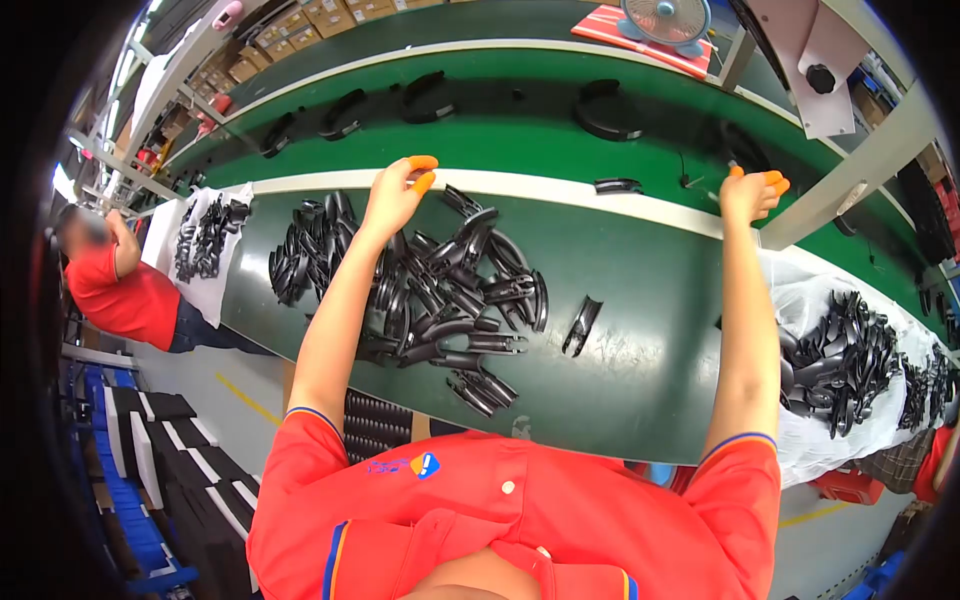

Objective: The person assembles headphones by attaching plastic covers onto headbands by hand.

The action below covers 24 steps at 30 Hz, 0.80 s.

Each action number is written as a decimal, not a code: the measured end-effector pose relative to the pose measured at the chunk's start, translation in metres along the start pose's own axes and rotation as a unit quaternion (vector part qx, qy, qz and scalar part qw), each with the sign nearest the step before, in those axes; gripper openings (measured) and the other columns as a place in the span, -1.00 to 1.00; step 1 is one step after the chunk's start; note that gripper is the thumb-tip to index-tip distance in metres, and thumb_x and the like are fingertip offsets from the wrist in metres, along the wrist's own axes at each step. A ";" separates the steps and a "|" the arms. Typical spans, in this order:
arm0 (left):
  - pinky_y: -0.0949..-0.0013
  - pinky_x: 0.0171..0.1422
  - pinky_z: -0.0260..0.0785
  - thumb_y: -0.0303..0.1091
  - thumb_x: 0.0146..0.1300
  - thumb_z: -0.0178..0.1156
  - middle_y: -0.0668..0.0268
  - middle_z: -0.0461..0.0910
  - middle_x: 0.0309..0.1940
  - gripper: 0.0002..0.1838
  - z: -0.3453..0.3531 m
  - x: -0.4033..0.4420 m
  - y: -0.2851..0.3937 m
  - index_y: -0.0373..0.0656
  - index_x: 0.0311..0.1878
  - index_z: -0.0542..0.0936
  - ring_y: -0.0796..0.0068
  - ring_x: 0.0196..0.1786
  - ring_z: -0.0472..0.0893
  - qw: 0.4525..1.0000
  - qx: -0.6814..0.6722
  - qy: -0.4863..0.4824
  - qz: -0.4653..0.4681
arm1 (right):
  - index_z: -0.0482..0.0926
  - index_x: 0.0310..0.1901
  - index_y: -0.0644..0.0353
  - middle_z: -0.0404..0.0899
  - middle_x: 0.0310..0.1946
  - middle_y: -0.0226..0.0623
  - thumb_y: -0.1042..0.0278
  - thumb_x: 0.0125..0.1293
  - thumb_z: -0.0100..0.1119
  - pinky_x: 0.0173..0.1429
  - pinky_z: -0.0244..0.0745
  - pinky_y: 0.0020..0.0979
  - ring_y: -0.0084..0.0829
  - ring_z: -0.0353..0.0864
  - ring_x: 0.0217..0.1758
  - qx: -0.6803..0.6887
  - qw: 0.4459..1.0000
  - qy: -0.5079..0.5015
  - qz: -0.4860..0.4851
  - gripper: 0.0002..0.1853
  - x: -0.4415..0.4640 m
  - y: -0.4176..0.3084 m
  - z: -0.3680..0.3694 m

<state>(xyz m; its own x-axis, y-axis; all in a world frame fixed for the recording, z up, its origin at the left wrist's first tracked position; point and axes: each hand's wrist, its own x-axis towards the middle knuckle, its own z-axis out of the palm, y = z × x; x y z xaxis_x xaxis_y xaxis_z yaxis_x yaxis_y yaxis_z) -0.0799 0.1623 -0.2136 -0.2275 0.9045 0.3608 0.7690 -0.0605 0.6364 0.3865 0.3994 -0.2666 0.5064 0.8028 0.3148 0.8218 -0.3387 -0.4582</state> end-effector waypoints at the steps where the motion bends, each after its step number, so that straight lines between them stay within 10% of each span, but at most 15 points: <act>1: 0.27 -0.01 0.49 -0.40 0.22 0.23 0.12 0.67 -0.18 -0.77 0.003 0.011 -0.008 -0.22 -0.06 0.65 0.22 -0.12 0.68 1.000 0.001 0.004 0.003 | 0.39 0.18 0.46 0.24 0.25 0.35 0.11 0.24 0.26 0.36 0.18 0.16 0.25 0.10 0.41 0.023 0.985 0.131 -0.109 -0.37 -0.016 -0.002 0.014; 3: 0.22 0.03 0.49 -0.37 0.20 0.24 0.12 0.67 -0.15 -0.76 0.014 0.040 -0.025 -0.19 -0.07 0.66 0.15 -0.08 0.66 0.994 0.093 0.033 0.048 | 0.39 0.22 0.39 0.32 0.22 0.29 0.17 0.16 0.30 0.35 0.19 0.15 0.29 0.25 0.30 -0.015 0.968 0.040 -0.245 -0.35 -0.046 -0.019 0.008; 5: 0.21 0.04 0.49 -0.36 0.19 0.24 0.12 0.67 -0.14 -0.74 0.031 0.070 -0.031 -0.17 -0.06 0.66 0.12 -0.07 0.65 0.990 0.126 0.010 0.062 | 0.37 0.31 0.10 0.31 0.32 -0.02 0.20 0.15 0.32 0.44 0.09 0.05 0.06 0.16 0.45 0.157 0.828 -0.065 -0.535 -0.33 -0.074 -0.035 0.003; 10: 0.34 0.02 0.49 -0.23 0.25 0.28 0.15 0.68 -0.12 -0.62 0.103 0.097 0.020 -0.23 0.07 0.60 0.33 -0.07 0.67 0.983 -0.100 -0.149 0.036 | 0.59 0.04 0.16 0.59 -0.12 -0.11 0.30 0.18 0.30 0.31 0.26 -0.06 -0.10 0.50 0.14 0.086 0.815 -0.213 -0.533 -0.62 -0.114 -0.071 -0.029; 14: 0.38 -0.10 0.51 -0.23 0.39 0.16 0.18 0.66 -0.15 -0.60 0.137 0.097 0.036 -0.30 0.16 0.50 0.37 -0.24 0.66 0.900 -0.261 -0.343 0.061 | 0.56 -0.03 0.29 0.58 -0.12 -0.10 0.40 0.13 0.36 0.09 0.47 -0.23 -0.05 0.57 -0.03 0.316 0.712 -0.263 -0.569 -0.64 -0.136 -0.127 -0.036; 15: 0.49 -0.37 0.43 -0.23 0.42 0.11 0.25 0.64 -0.30 -0.69 0.096 0.086 0.075 -0.26 0.05 0.54 0.56 -0.47 0.56 0.842 -0.334 -0.408 -0.116 | 0.55 0.00 0.28 0.57 -0.09 -0.10 0.41 0.13 0.37 0.10 0.47 -0.24 -0.07 0.57 -0.01 0.337 0.695 -0.266 -0.577 -0.61 -0.136 -0.142 -0.031; 17: 0.53 -0.47 0.33 -0.24 0.43 0.09 0.31 0.59 -0.39 -0.72 0.083 0.095 0.046 -0.23 0.03 0.55 0.64 -0.54 0.49 0.858 -0.352 -0.349 -0.136 | 0.48 0.09 0.26 0.53 0.01 -0.13 0.42 0.12 0.39 0.13 0.46 -0.27 -0.13 0.56 0.05 0.380 0.664 -0.228 -0.601 -0.52 -0.133 -0.171 -0.018; 19: 0.55 -0.63 0.09 -0.30 0.46 0.01 0.47 0.45 -0.58 -0.79 0.069 0.095 0.018 -0.18 -0.04 0.56 0.73 -0.66 0.28 0.881 -0.378 -0.222 -0.177 | 0.42 0.15 0.25 0.51 0.04 -0.11 0.34 0.13 0.41 0.14 0.45 -0.26 -0.12 0.54 0.07 0.400 0.712 -0.186 -0.546 -0.44 -0.130 -0.200 -0.002; 24: 0.51 -0.39 0.31 -0.21 0.51 -0.12 0.44 0.50 -0.46 -0.72 0.024 0.076 -0.040 -0.13 0.07 0.49 0.65 -0.48 0.43 0.867 -0.401 -0.067 -0.290 | 0.56 0.04 0.19 0.55 0.00 -0.12 0.16 0.22 0.29 0.18 0.44 -0.17 -0.10 0.54 0.08 0.205 0.868 -0.132 -0.433 -0.59 -0.107 -0.250 0.118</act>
<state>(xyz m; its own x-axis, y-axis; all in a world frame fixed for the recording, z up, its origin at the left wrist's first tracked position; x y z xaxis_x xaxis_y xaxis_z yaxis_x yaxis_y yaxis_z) -0.1132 0.2439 -0.2280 -0.3237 0.9187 -0.2265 -0.1250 0.1957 0.9727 0.0959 0.4565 -0.2839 -0.3767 0.7717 0.5125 0.6754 0.6074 -0.4182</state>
